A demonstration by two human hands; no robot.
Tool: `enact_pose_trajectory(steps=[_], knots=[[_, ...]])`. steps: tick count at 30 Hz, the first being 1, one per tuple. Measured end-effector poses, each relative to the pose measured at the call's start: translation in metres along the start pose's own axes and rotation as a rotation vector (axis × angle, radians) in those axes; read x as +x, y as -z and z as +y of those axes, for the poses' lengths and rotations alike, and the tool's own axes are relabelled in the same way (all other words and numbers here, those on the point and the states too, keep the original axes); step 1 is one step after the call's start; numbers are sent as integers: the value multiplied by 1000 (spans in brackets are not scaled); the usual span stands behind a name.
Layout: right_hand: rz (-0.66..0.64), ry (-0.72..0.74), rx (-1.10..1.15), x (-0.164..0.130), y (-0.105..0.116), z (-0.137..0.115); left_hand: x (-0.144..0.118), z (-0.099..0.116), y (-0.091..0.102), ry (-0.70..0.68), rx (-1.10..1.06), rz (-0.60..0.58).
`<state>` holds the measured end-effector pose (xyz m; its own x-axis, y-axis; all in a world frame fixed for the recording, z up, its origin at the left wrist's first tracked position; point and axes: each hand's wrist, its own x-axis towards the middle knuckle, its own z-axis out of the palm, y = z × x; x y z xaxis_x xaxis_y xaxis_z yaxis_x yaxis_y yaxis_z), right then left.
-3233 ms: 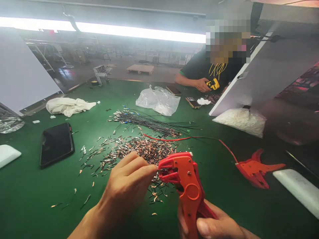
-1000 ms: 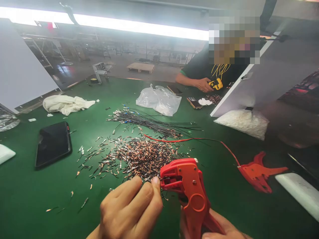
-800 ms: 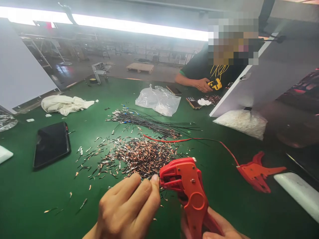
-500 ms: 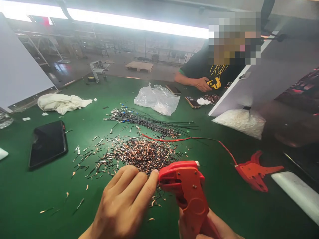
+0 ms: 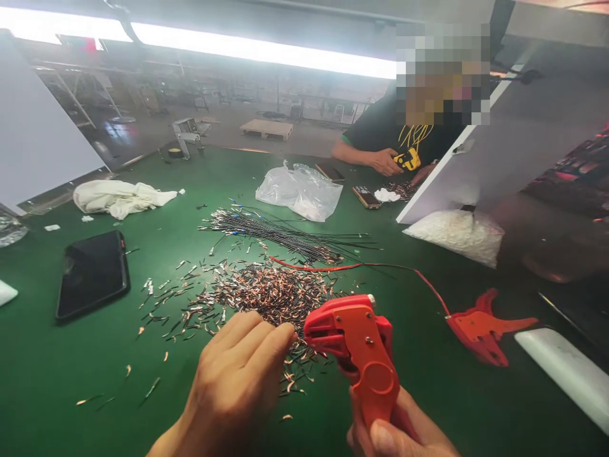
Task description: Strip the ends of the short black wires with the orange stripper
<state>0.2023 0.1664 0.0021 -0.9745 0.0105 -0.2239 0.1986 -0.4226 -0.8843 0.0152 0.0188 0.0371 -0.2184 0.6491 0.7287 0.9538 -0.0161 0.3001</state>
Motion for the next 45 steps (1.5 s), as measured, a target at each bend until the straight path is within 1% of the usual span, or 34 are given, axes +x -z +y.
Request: enact_pose_trajectory(steps=[3, 5, 8, 10, 13, 18, 21, 23, 27, 29, 30, 31, 32, 35, 36, 38, 41, 43, 45], knots=[[-82, 53, -19, 4, 4, 1, 2, 0, 2, 31, -57, -25], [-117, 57, -18, 6, 6, 2, 6, -1, 5, 59, -91, -13], [-120, 5, -7, 5, 6, 2, 10, -1, 9, 46, -103, -8], [-116, -6, -9, 4, 5, 2, 10, -2, 9, 17, -106, -36], [-124, 51, -8, 5, 4, 3, 7, -4, 7, 13, -114, -53], [-127, 100, 110, 6, 2, -2, 5, -5, 7, 62, -113, -50], [-42, 76, 144, 3, -1, -11, 9, -3, 11, 128, -94, -18], [81, 109, 109, 2, -3, -17, 11, -1, 12, 134, -101, -21], [401, 260, -163, 2, -4, -25, 8, 3, 3, 52, -149, -64], [492, 309, -246, 3, -2, -27, 2, 5, -5, 22, -151, -81], [500, 330, -257, 3, -2, -28, -1, 6, -8, 14, -149, -98], [477, 340, -235, 3, -1, -29, -4, 6, -11, 12, -143, -117], [428, 333, -182, 3, -1, -30, -7, 6, -13, 14, -133, -136], [210, 256, 65, 1, -1, -34, -11, 3, -14, 46, -94, -162], [145, 232, 134, 0, -2, -35, -10, 1, -12, 52, -85, -148], [72, 206, 215, -1, -1, -34, -6, -4, -7, 63, -76, -94], [2, 162, 239, 0, 2, -27, 3, -5, 1, 87, -74, -17], [-78, 138, 240, 1, 5, -20, 7, -4, 4, 107, -79, 28], [-154, 128, 251, 3, 6, -13, 7, -3, 5, 101, -86, 46]])
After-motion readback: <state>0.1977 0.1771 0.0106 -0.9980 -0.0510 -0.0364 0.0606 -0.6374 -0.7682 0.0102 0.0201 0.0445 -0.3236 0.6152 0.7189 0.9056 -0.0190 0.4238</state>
